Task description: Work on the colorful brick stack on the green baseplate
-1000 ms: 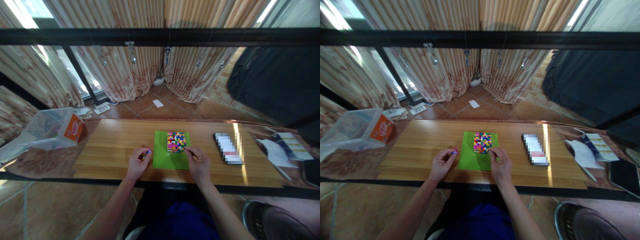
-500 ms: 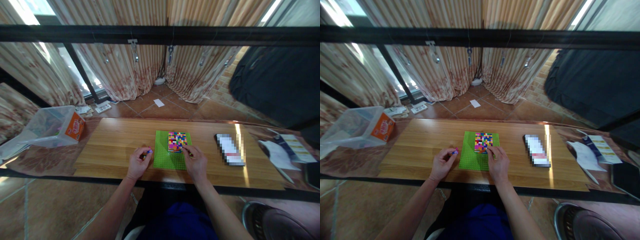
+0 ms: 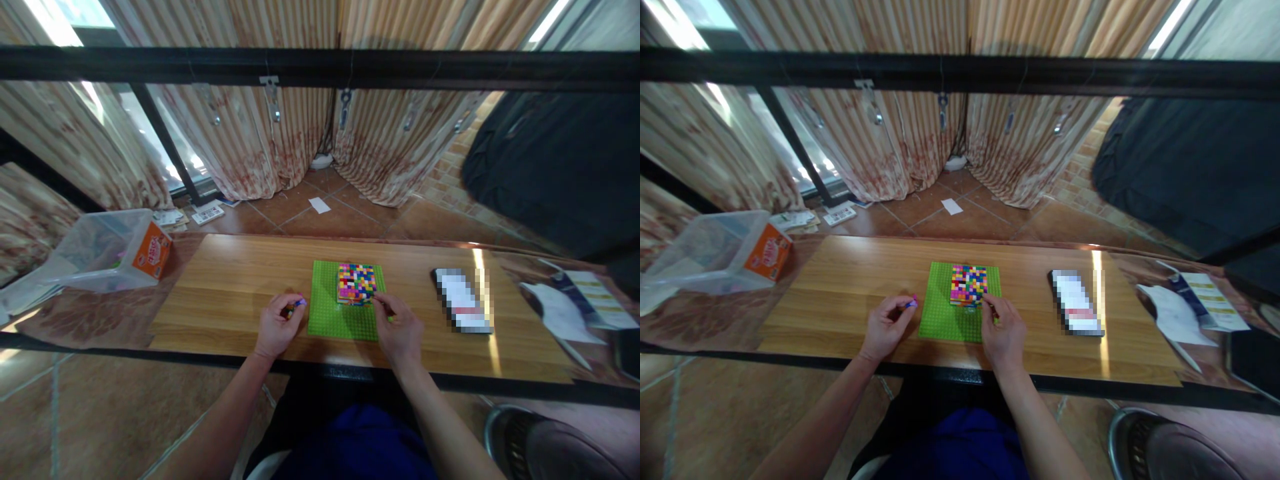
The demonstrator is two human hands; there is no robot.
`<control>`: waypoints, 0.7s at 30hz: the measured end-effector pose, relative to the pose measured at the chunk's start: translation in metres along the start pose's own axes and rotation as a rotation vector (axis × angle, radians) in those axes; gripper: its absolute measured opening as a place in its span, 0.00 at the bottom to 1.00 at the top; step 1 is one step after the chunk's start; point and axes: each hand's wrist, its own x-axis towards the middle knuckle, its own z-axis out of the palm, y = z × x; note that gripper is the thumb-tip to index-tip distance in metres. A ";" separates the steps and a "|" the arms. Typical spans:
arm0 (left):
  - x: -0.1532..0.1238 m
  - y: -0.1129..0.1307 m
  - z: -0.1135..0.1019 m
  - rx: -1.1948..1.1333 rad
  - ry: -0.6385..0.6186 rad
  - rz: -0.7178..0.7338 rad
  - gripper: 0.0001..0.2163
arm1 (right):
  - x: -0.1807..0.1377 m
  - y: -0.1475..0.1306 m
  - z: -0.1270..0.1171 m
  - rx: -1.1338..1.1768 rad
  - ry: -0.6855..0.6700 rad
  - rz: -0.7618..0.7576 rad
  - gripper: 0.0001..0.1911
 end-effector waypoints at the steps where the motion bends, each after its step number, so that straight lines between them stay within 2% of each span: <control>1: 0.000 0.000 0.000 -0.002 0.003 0.003 0.05 | -0.001 0.000 -0.001 -0.010 -0.005 -0.010 0.12; 10: 0.001 0.000 0.000 -0.021 0.002 0.003 0.06 | -0.003 0.000 0.001 -0.048 -0.025 -0.106 0.14; 21: 0.000 0.001 0.000 0.002 -0.002 0.011 0.06 | -0.009 0.009 0.005 -0.233 -0.061 -0.246 0.17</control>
